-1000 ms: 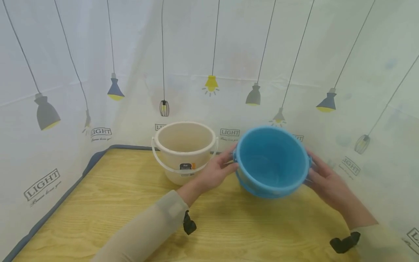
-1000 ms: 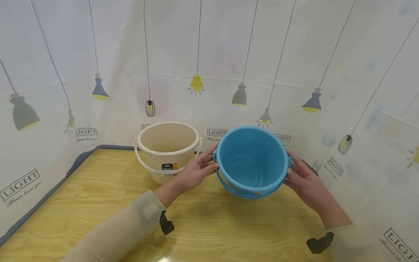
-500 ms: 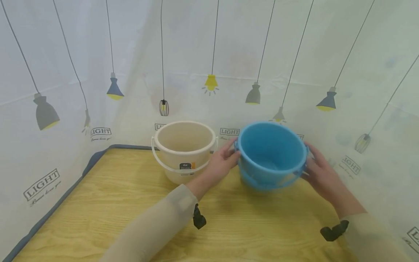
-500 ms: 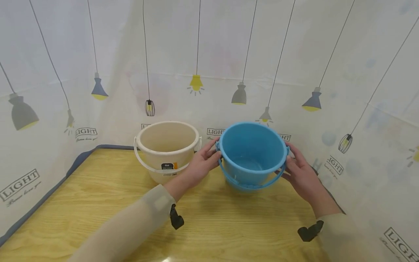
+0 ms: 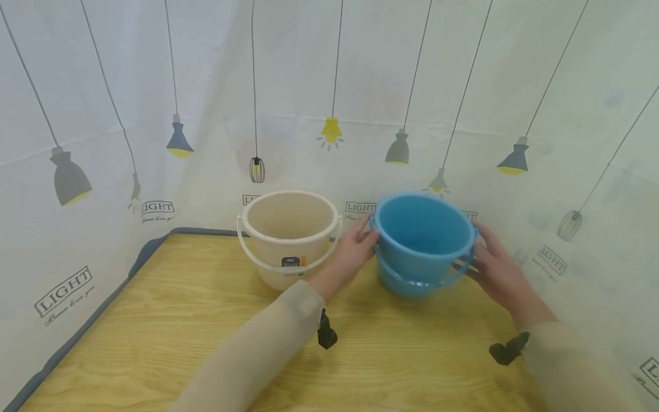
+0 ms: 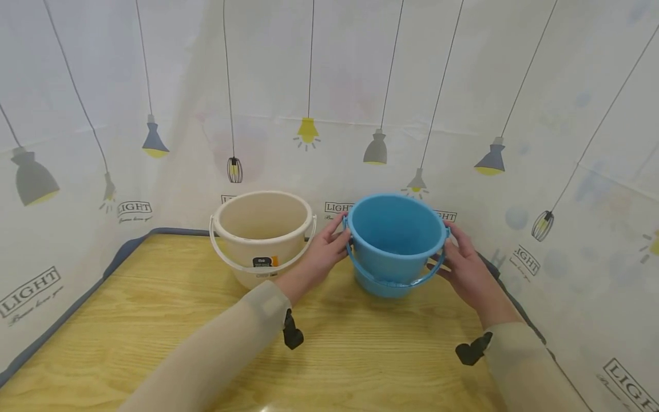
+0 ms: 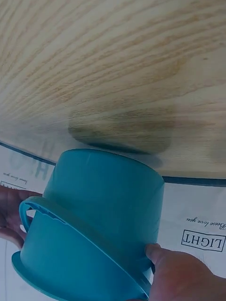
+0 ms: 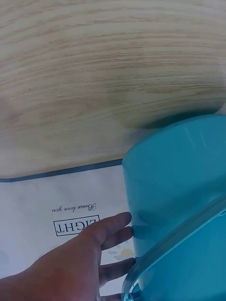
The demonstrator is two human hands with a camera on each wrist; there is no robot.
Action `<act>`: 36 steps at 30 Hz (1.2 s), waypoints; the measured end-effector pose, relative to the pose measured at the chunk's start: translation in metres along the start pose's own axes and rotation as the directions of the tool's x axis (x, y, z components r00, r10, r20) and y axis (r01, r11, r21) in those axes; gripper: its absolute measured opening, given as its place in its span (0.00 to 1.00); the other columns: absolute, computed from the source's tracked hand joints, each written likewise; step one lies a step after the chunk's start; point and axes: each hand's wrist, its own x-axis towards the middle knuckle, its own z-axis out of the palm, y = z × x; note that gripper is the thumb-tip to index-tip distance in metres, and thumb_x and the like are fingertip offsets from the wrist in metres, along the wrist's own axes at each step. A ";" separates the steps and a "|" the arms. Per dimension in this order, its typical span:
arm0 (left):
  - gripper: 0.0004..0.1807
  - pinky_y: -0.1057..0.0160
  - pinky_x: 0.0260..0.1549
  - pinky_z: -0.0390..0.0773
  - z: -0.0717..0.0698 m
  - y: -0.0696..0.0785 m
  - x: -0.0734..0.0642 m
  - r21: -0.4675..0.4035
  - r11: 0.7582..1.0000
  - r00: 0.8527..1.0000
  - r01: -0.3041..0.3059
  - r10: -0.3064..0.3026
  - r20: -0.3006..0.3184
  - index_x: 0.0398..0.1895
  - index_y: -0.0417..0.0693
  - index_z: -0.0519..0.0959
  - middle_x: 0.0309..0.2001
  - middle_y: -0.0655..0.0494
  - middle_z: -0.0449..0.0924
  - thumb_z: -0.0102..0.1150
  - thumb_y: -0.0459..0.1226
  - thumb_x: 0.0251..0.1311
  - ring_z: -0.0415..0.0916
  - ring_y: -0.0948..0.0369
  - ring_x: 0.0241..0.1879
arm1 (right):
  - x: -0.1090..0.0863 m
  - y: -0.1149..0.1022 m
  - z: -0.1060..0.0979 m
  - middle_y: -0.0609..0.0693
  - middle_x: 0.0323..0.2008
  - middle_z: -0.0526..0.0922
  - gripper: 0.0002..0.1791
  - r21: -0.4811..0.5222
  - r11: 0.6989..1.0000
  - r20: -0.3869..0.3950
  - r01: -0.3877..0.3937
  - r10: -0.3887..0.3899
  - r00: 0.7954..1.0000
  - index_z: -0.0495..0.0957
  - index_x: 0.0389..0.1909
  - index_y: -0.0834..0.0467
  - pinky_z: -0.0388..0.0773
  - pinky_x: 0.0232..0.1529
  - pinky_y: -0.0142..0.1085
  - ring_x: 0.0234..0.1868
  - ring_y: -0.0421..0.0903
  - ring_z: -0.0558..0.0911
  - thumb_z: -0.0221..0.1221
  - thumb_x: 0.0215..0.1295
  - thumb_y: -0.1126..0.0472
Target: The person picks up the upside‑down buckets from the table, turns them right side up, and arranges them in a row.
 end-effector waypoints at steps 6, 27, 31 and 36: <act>0.34 0.46 0.78 0.75 0.001 -0.005 0.009 -0.048 0.999 0.999 0.004 -0.006 -0.032 0.87 0.74 0.61 0.87 0.50 0.60 0.57 0.47 0.84 0.65 0.47 0.83 | 0.007 0.006 0.002 0.56 0.90 0.47 0.36 0.019 1.000 -0.024 -0.021 0.021 0.999 0.42 0.90 0.31 0.73 0.79 0.53 0.87 0.78 0.47 0.41 0.88 0.36; 0.35 0.35 0.74 0.78 -0.006 -0.007 0.009 -0.004 0.999 0.997 0.051 -0.052 -0.065 0.88 0.77 0.57 0.88 0.52 0.58 0.55 0.50 0.84 0.62 0.44 0.84 | 0.014 0.016 0.014 0.54 0.92 0.39 0.36 0.090 0.992 -0.041 -0.089 0.093 0.995 0.39 0.90 0.27 0.48 0.85 0.74 0.89 0.74 0.41 0.38 0.87 0.33; 0.38 0.35 0.76 0.75 -0.008 -0.010 0.006 0.061 0.997 0.997 0.055 -0.052 -0.055 0.90 0.70 0.53 0.88 0.48 0.59 0.54 0.55 0.84 0.64 0.43 0.84 | 0.011 0.018 0.013 0.53 0.91 0.48 0.37 0.046 0.997 -0.043 -0.067 0.069 0.997 0.46 0.91 0.35 0.52 0.86 0.68 0.90 0.69 0.47 0.37 0.88 0.33; 0.43 0.36 0.78 0.73 -0.010 -0.020 -0.007 0.173 0.980 0.995 0.095 -0.091 -0.031 0.92 0.55 0.48 0.86 0.40 0.61 0.52 0.57 0.84 0.71 0.38 0.78 | 0.002 0.020 0.013 0.53 0.87 0.61 0.39 -0.099 0.995 -0.086 -0.029 0.021 0.996 0.58 0.88 0.49 0.61 0.85 0.61 0.88 0.64 0.58 0.35 0.89 0.32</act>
